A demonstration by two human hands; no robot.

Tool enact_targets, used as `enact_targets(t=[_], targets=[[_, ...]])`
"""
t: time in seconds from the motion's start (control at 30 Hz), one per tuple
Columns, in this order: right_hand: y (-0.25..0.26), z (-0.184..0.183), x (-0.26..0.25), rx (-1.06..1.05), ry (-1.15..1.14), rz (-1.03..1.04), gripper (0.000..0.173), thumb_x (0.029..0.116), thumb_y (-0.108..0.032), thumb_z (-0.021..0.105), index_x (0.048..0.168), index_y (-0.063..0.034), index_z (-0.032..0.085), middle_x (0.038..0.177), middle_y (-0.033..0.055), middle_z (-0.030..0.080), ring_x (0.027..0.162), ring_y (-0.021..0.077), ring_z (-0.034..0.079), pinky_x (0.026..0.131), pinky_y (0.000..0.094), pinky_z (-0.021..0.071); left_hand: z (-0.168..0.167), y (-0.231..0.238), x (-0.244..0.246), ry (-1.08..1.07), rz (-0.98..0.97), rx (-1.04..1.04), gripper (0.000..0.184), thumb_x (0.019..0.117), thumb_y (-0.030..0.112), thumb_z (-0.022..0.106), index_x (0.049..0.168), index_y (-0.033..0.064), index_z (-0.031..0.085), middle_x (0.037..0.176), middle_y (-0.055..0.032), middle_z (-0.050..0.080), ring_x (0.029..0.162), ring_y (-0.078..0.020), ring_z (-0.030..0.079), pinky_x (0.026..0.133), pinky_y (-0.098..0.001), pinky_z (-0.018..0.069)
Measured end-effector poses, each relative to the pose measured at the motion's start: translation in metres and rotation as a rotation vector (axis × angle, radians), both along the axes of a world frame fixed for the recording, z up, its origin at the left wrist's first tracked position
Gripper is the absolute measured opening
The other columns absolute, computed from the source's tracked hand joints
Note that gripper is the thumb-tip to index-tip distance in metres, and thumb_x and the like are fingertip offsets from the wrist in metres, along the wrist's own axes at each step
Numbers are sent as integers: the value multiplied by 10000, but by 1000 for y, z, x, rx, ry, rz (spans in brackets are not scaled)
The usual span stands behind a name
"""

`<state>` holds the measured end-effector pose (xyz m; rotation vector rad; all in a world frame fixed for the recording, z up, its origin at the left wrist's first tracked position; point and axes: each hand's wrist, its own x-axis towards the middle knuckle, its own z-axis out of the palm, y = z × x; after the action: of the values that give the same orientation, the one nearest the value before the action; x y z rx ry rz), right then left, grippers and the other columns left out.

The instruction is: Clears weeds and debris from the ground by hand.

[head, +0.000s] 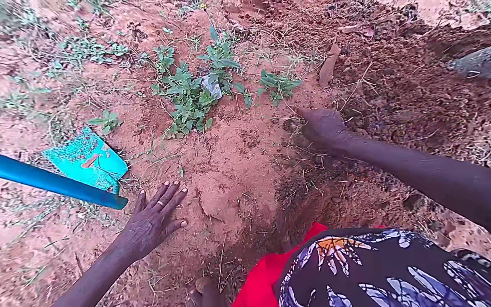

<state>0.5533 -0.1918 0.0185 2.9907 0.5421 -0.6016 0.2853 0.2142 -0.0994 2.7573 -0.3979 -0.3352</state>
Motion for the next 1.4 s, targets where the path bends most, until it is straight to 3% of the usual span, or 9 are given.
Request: enact_targets(t=[0.13,0.27,0.37,0.53,0.7,0.87,1.13,1.27,1.4], targets=[[-5,6,48,-23,-46,-241,328,978,-95,586,1297,-28,623,1139,342,657,1114,544,629,867,705,472,-1,-7,-1,-48,-4,-17,799,996,711,289,1546,165,483,1609,-199,403,1488,-461,355,1092,-811,209],[0,-10,100,15,-63,-439,443,1013,-114,556,1412,70,500,1383,375,524,1306,535,521,998,694,434,4,-15,-4,-124,-9,-27,719,1040,637,279,1544,168,485,1610,-183,410,1493,-414,370,1120,-761,234],[14,-12,126,12,-98,-455,482,995,-82,570,1422,109,458,1427,371,494,1330,531,503,1011,688,430,2,-18,-10,-159,-3,-15,705,1050,637,263,1537,183,497,1603,-174,424,1492,-398,379,1134,-734,249],[31,-25,150,-63,-111,-401,441,934,-28,642,1308,169,516,1442,365,468,1280,539,531,993,684,438,-4,-14,-17,-154,-21,43,705,1047,637,248,1518,190,524,1569,-171,473,1468,-427,407,1106,-745,283],[16,-32,146,12,-104,-272,336,997,-59,556,1327,-28,613,1319,337,598,1259,535,559,963,693,449,-6,-14,-13,-150,-15,38,702,1041,648,251,1538,217,498,1566,-170,477,1465,-418,415,1104,-748,277],[-7,-29,129,60,-99,-208,294,1009,-83,555,1285,-29,641,1256,325,637,1216,528,592,953,702,451,-5,-13,-11,-128,-26,33,712,1037,655,254,1543,213,490,1574,-170,466,1472,-428,400,1092,-763,280],[-39,18,72,242,-271,-172,221,1021,-22,509,1150,61,668,1085,361,669,1076,566,642,894,728,467,2,-14,-6,-69,-31,17,732,1022,656,292,1535,177,499,1572,-192,460,1456,-465,407,1071,-800,269],[-49,51,68,355,-424,-289,241,989,-74,591,1173,65,661,1137,361,664,1118,555,629,929,737,434,9,-16,-3,-3,-34,19,731,1022,639,322,1553,161,473,1595,-200,425,1474,-477,371,1079,-806,248],[-46,69,61,391,-582,-295,271,995,-74,537,1196,74,644,1170,366,654,1152,546,622,950,715,434,16,-18,0,53,-37,40,703,1020,595,400,1564,153,454,1607,-212,400,1483,-483,348,1084,-808,239]])
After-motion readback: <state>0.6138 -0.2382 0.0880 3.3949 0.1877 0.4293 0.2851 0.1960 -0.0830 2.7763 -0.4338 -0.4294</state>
